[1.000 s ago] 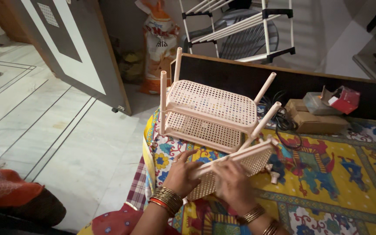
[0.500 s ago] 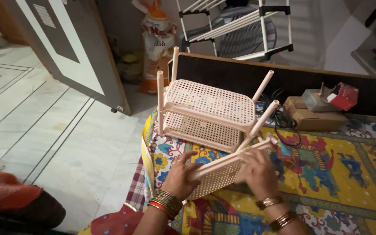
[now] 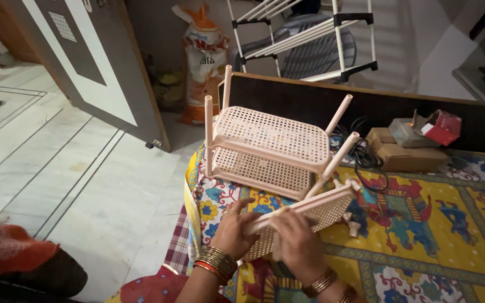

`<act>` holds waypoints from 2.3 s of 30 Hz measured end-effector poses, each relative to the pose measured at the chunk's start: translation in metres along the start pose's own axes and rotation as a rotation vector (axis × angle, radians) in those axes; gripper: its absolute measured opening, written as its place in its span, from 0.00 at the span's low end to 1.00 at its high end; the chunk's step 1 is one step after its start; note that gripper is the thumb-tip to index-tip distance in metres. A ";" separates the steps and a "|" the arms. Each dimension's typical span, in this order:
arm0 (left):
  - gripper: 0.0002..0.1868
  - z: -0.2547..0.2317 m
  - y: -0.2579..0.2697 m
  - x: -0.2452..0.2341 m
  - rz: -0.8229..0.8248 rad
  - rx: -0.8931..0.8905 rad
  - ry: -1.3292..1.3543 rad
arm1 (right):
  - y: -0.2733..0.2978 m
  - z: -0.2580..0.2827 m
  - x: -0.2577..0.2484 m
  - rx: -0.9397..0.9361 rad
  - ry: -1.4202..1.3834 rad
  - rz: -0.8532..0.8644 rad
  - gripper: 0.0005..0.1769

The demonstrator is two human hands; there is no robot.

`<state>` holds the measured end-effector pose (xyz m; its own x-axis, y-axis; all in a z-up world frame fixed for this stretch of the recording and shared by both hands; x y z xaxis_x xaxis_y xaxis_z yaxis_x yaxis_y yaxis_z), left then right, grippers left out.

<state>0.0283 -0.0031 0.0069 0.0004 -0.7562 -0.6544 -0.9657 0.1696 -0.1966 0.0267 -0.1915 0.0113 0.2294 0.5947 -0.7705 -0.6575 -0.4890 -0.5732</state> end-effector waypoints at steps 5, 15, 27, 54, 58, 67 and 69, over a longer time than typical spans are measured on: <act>0.28 -0.002 -0.001 0.001 -0.010 0.017 -0.008 | -0.004 -0.027 -0.013 0.054 0.031 -0.029 0.17; 0.26 -0.006 0.001 -0.003 0.029 -0.038 0.061 | 0.006 -0.151 -0.046 0.360 0.141 -0.263 0.16; 0.26 0.015 -0.001 0.007 -0.103 0.090 0.049 | -0.004 0.005 0.009 0.105 -0.156 -0.039 0.18; 0.26 0.024 0.000 0.013 -0.106 -0.061 0.193 | -0.005 0.028 0.025 -0.031 -0.014 0.038 0.24; 0.29 0.034 0.004 0.021 -0.213 0.014 0.225 | -0.013 0.046 0.014 -0.064 -0.082 0.052 0.22; 0.21 0.071 0.006 0.058 0.049 -0.443 0.403 | -0.019 0.040 0.004 0.017 -0.126 0.109 0.26; 0.25 0.060 0.001 0.056 -0.016 -0.345 0.561 | -0.022 0.037 -0.005 0.050 -0.163 0.086 0.26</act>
<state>0.0430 -0.0076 -0.0743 -0.0297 -0.9874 -0.1553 -0.9946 0.0137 0.1031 0.0135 -0.1601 0.0383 0.0536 0.6496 -0.7584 -0.7054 -0.5130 -0.4891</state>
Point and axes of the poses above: each hand's wrist, its own y-axis away from the middle knuckle, its own x-axis out of the palm, z = x × y, the point moved 3 cm from there along -y, towards the middle knuckle, and after that the axes turned 3 degrees about z, right-handed, at the moved point
